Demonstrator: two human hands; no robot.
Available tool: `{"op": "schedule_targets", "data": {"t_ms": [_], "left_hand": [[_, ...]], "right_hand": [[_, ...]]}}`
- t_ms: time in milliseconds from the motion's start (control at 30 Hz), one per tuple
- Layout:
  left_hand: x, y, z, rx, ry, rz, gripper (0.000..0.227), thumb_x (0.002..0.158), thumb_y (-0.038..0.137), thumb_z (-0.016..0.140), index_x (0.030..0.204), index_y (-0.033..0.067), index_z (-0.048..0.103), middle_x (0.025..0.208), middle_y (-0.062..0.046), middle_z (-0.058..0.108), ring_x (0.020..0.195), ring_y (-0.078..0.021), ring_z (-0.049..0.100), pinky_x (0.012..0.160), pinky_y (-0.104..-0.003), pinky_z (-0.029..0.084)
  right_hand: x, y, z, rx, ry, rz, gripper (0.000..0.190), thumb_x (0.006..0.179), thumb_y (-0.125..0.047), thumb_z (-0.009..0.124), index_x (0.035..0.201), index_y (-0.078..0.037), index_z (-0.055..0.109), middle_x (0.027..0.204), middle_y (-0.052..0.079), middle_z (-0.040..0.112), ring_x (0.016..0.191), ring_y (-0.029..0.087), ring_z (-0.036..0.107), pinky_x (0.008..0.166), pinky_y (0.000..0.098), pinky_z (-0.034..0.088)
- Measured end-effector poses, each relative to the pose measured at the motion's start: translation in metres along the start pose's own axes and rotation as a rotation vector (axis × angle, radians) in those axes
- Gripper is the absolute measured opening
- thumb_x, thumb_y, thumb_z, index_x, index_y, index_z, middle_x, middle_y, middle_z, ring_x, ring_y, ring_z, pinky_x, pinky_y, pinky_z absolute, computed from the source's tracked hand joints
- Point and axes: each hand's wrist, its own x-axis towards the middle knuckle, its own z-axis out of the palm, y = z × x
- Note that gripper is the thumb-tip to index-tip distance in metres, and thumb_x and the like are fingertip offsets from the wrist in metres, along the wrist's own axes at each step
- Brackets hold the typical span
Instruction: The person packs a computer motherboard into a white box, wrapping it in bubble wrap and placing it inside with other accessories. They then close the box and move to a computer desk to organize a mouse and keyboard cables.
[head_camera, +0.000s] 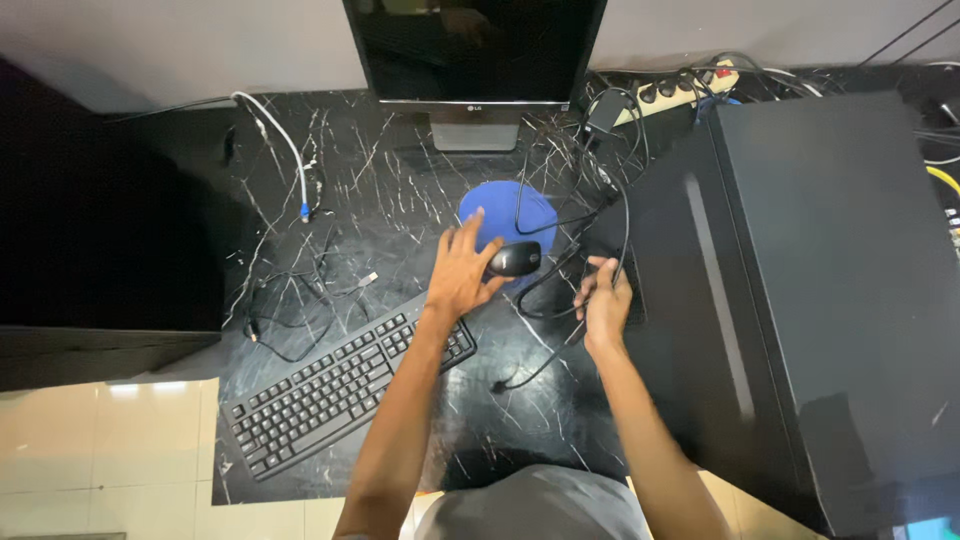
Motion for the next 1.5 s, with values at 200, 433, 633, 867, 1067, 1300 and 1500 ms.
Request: {"op": "schedule_targets", "data": {"t_ms": [200,433,633,867,1067,1300,1500], "left_hand": [[-0.062,0.013,-0.043,-0.306,0.438,0.025,0.063,0.086,0.067,0.065,0.109,0.009,0.053,0.15,-0.016,0.049,0.135,-0.027,0.053,0.117,-0.052,0.034],[-0.12,0.065,-0.123,-1.211,0.808,-0.135,0.056,0.086,0.038,0.076,0.124,-0.0016,0.062,0.135,-0.021,0.066,0.11,-0.0278,0.07,0.095,-0.045,0.051],[-0.163,0.073,-0.125,-2.103,0.872,-0.234,0.042,0.068,0.043,0.061,0.09,0.0118,0.044,0.106,-0.039,0.069,0.105,-0.0537,0.069,0.096,-0.067,0.054],[-0.21,0.063,-0.18,-2.442,0.406,-0.306,0.044,0.066,0.046,0.059,0.068,0.0046,0.044,0.041,-0.012,0.036,0.03,-0.0254,0.045,0.031,-0.031,0.042],[-0.287,0.01,-0.226,-2.683,0.345,0.388,0.077,0.07,0.018,0.069,0.139,-0.0011,0.04,0.068,-0.02,0.05,0.042,-0.0235,0.051,0.03,-0.032,0.042],[-0.312,-0.028,-0.213,-2.18,0.91,-0.224,0.047,0.091,0.034,0.058,0.12,-0.0024,0.054,0.056,-0.007,0.043,0.029,-0.008,0.036,0.024,-0.019,0.031],[-0.208,-0.001,-0.156,-1.757,0.516,-0.929,0.037,0.082,0.035,0.078,0.098,0.0028,0.07,0.084,-0.022,0.073,0.073,-0.0284,0.076,0.061,-0.032,0.058]], "right_hand": [[0.007,0.011,0.008,-0.181,-0.01,-0.053,0.036,0.112,-0.032,0.037,0.109,-0.007,0.063,0.061,0.007,0.059,0.043,0.017,0.061,0.027,0.0233,0.044],[0.0,0.046,0.006,-0.599,-0.054,-0.074,0.03,0.108,-0.032,0.047,0.11,-0.005,0.059,0.067,0.012,0.072,0.051,0.024,0.071,0.032,0.0323,0.055],[-0.029,0.066,0.0,-0.861,0.035,-0.348,0.088,0.089,-0.03,0.079,0.151,0.003,0.026,0.129,0.029,0.06,0.124,0.044,0.059,0.104,0.056,0.047],[-0.087,0.013,0.038,-0.925,0.063,-0.979,0.053,0.076,-0.032,0.087,0.117,-0.013,0.058,0.146,0.018,0.044,0.142,0.044,0.034,0.116,0.0566,0.023],[-0.022,-0.011,0.051,-1.149,0.307,-0.984,0.036,0.107,-0.048,0.054,0.095,-0.018,0.07,0.109,0.013,0.053,0.102,0.036,0.051,0.083,0.0484,0.042],[0.011,-0.077,0.052,-1.293,0.053,-0.716,0.056,0.118,-0.05,0.016,0.122,-0.005,0.05,0.09,0.03,0.073,0.09,0.047,0.073,0.085,0.06,0.042],[-0.03,-0.138,0.05,-0.607,-0.324,-0.717,0.063,0.122,-0.036,0.025,0.085,-0.003,0.063,0.079,0.022,0.072,0.076,0.03,0.075,0.061,0.0329,0.059]]}}
